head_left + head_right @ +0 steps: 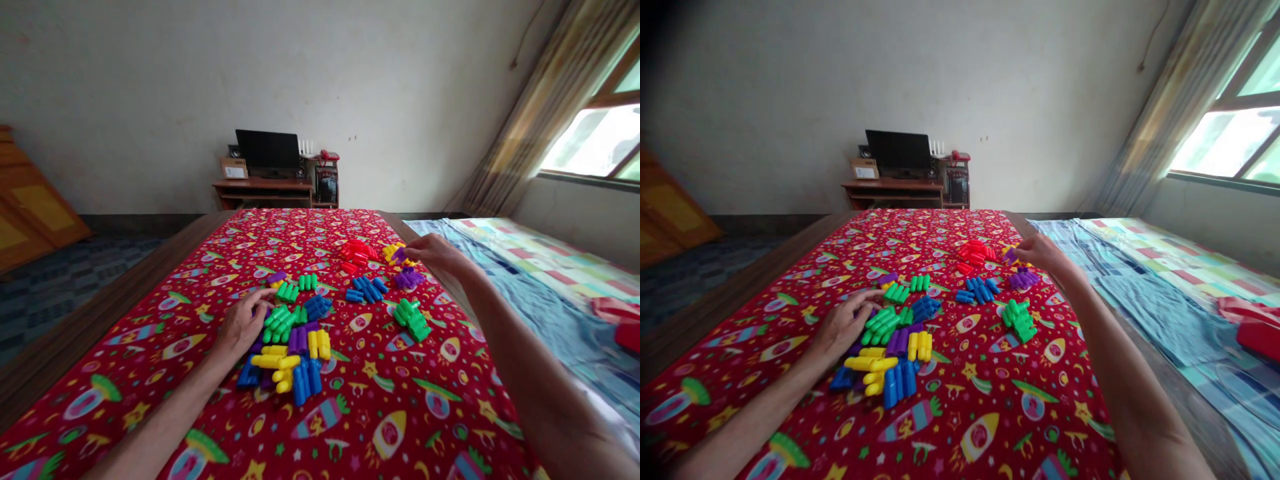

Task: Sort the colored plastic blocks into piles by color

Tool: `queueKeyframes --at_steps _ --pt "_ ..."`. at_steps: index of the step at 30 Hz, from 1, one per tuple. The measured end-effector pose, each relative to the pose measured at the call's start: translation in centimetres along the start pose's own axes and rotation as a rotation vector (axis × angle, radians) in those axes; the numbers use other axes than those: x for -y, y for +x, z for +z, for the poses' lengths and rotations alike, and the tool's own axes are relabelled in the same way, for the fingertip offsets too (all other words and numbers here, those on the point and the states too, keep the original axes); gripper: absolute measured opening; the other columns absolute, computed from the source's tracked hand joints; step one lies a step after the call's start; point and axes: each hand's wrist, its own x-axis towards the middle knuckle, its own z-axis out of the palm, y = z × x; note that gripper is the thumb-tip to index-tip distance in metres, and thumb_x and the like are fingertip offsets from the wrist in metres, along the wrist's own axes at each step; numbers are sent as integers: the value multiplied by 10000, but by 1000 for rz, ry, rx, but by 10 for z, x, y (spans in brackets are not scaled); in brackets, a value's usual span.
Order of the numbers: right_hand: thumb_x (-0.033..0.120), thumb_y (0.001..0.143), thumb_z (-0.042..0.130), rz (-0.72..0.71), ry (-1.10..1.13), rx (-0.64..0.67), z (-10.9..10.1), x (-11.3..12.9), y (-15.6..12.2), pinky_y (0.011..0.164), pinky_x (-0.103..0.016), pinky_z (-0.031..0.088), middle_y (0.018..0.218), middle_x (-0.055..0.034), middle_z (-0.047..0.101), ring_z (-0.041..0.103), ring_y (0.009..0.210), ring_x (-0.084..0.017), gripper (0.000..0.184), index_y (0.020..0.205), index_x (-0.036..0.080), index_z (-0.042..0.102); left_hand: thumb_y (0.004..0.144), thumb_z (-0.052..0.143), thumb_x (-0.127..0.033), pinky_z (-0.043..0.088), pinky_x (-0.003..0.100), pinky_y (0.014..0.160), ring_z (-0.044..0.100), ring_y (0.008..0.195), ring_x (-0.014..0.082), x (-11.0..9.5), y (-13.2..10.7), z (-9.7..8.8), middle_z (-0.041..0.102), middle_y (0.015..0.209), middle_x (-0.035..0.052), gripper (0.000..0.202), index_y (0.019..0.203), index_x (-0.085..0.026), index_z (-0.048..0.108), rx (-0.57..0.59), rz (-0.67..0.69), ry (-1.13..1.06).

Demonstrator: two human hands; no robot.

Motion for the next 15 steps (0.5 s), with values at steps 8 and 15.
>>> queueKeyframes --at_steps 8,15 --pt "581 746 549 79 99 341 -3 -45 -45 569 -267 382 563 2 571 483 549 -122 470 635 150 699 781 376 -379 547 339 763 691 736 217 4 1 3 737 873 70 449 1051 -159 660 -19 17 0" --pt "371 805 473 187 -222 148 5 -46 -43 536 -260 297 520 -15 519 418 510 -102 368 586 132 647 780 387 -364 548 328 765 695 758 217 4 0 2 731 829 59 426 1042 -173 662 2 14 -9"
